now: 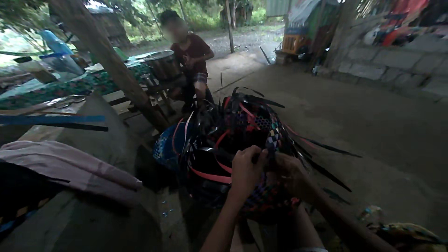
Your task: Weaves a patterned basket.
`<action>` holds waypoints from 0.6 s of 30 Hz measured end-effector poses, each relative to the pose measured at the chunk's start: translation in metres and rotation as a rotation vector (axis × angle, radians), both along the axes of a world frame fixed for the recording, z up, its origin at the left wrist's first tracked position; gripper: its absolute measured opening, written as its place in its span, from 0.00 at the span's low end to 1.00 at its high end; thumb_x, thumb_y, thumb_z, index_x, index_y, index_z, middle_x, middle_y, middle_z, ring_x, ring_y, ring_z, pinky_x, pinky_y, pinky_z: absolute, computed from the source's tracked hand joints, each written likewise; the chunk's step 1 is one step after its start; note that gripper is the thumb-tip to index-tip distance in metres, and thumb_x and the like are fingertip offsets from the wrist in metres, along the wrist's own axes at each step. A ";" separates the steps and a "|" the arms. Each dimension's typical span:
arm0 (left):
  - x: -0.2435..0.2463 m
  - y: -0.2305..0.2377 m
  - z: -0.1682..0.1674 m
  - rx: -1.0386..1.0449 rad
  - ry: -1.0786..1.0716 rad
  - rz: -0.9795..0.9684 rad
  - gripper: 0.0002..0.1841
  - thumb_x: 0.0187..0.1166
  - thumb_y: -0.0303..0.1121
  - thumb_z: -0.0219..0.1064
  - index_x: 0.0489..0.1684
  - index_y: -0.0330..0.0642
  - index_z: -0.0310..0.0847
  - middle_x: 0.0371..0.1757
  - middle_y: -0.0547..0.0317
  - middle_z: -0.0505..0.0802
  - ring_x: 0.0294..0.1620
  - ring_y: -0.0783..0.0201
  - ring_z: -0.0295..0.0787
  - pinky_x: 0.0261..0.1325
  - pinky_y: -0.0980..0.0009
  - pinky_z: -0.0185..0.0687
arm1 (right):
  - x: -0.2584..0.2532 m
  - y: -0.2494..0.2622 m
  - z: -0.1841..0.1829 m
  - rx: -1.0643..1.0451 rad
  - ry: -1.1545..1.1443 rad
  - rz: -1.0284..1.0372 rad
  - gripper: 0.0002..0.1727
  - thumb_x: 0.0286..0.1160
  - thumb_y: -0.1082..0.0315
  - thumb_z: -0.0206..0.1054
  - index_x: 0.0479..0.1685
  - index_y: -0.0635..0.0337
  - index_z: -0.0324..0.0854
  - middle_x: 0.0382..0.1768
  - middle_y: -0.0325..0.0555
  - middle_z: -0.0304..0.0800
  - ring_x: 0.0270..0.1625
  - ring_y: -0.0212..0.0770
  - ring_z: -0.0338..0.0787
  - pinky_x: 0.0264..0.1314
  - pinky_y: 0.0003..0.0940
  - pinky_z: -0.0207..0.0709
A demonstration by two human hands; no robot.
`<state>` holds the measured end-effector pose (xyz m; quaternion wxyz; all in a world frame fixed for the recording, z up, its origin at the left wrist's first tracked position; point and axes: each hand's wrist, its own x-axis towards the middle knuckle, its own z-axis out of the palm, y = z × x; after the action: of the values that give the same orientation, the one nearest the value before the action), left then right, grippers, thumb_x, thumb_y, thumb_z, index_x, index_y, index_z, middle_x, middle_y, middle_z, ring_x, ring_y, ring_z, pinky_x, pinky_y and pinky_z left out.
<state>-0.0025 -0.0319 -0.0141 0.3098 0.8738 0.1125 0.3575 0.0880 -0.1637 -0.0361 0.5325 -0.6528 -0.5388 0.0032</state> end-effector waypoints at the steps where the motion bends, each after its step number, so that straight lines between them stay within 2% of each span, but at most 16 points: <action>1: 0.000 0.002 -0.001 -0.004 -0.001 0.000 0.12 0.81 0.31 0.65 0.33 0.29 0.88 0.27 0.51 0.90 0.31 0.60 0.86 0.44 0.59 0.79 | -0.001 -0.003 0.001 -0.021 0.022 0.004 0.15 0.70 0.74 0.70 0.52 0.78 0.85 0.46 0.59 0.92 0.44 0.38 0.92 0.51 0.26 0.85; 3: 0.001 0.004 -0.003 -0.030 0.001 -0.006 0.14 0.83 0.34 0.65 0.33 0.31 0.88 0.28 0.53 0.90 0.31 0.63 0.85 0.44 0.62 0.78 | -0.001 -0.010 0.012 0.006 0.082 -0.048 0.18 0.74 0.74 0.66 0.59 0.78 0.80 0.45 0.53 0.92 0.42 0.28 0.91 0.49 0.21 0.85; 5: 0.000 0.002 -0.002 -0.052 0.010 -0.015 0.14 0.83 0.35 0.65 0.34 0.32 0.89 0.29 0.53 0.91 0.33 0.63 0.86 0.47 0.60 0.78 | 0.003 -0.012 0.019 0.082 0.087 -0.093 0.17 0.77 0.72 0.65 0.58 0.77 0.78 0.45 0.47 0.91 0.43 0.22 0.91 0.49 0.16 0.86; 6: 0.000 0.000 -0.002 -0.051 0.013 -0.020 0.14 0.83 0.35 0.65 0.34 0.31 0.89 0.29 0.53 0.91 0.33 0.62 0.86 0.47 0.60 0.77 | 0.004 -0.010 0.019 0.087 0.079 -0.099 0.17 0.76 0.72 0.66 0.58 0.77 0.78 0.45 0.48 0.91 0.43 0.23 0.92 0.49 0.17 0.86; 8: 0.001 -0.001 -0.003 -0.030 0.016 -0.021 0.15 0.83 0.35 0.65 0.34 0.31 0.89 0.29 0.52 0.91 0.32 0.62 0.87 0.46 0.60 0.79 | 0.003 -0.006 0.015 0.019 0.054 -0.077 0.19 0.74 0.72 0.67 0.60 0.78 0.81 0.46 0.56 0.93 0.44 0.32 0.92 0.51 0.23 0.84; 9: 0.001 -0.001 -0.003 -0.036 0.020 -0.022 0.14 0.83 0.35 0.65 0.35 0.31 0.89 0.29 0.51 0.91 0.32 0.61 0.87 0.45 0.59 0.79 | 0.006 -0.005 0.013 -0.017 0.029 -0.042 0.17 0.74 0.71 0.68 0.57 0.76 0.83 0.44 0.55 0.92 0.44 0.32 0.91 0.51 0.23 0.84; 11: 0.001 0.001 -0.005 -0.042 -0.005 -0.035 0.13 0.82 0.34 0.66 0.36 0.31 0.89 0.29 0.53 0.91 0.31 0.64 0.86 0.44 0.63 0.79 | 0.014 -0.006 0.019 -0.085 0.022 0.026 0.13 0.74 0.69 0.68 0.50 0.70 0.85 0.41 0.50 0.91 0.41 0.30 0.88 0.48 0.22 0.82; 13: 0.002 0.002 -0.007 -0.023 -0.048 -0.057 0.12 0.81 0.33 0.66 0.34 0.32 0.89 0.28 0.54 0.91 0.29 0.66 0.84 0.42 0.65 0.78 | 0.016 -0.008 0.031 -0.096 0.059 -0.004 0.12 0.76 0.69 0.68 0.50 0.70 0.85 0.43 0.49 0.89 0.42 0.28 0.88 0.48 0.22 0.83; 15: 0.003 0.000 -0.007 -0.018 -0.057 -0.059 0.13 0.83 0.33 0.64 0.33 0.33 0.89 0.27 0.57 0.90 0.27 0.68 0.82 0.41 0.68 0.76 | 0.018 -0.002 0.026 -0.035 0.069 -0.045 0.10 0.74 0.71 0.68 0.46 0.70 0.84 0.41 0.47 0.87 0.39 0.25 0.86 0.44 0.18 0.82; 16: 0.003 -0.001 -0.006 -0.022 -0.048 -0.053 0.13 0.83 0.33 0.64 0.34 0.33 0.89 0.28 0.56 0.91 0.29 0.67 0.84 0.43 0.67 0.77 | 0.018 0.002 0.019 -0.017 0.058 -0.053 0.10 0.72 0.72 0.69 0.44 0.71 0.85 0.39 0.49 0.87 0.38 0.28 0.85 0.43 0.21 0.81; 18: 0.003 0.001 -0.003 -0.017 -0.037 -0.022 0.13 0.83 0.32 0.64 0.38 0.31 0.92 0.37 0.48 0.94 0.40 0.58 0.90 0.52 0.58 0.81 | 0.012 0.007 0.005 -0.020 0.015 -0.079 0.12 0.68 0.74 0.70 0.46 0.74 0.86 0.41 0.55 0.89 0.40 0.36 0.88 0.46 0.27 0.82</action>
<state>0.0006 -0.0313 -0.0176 0.3230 0.8657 0.1001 0.3692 0.0998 -0.1565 -0.0309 0.5294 -0.6788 -0.5088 -0.0075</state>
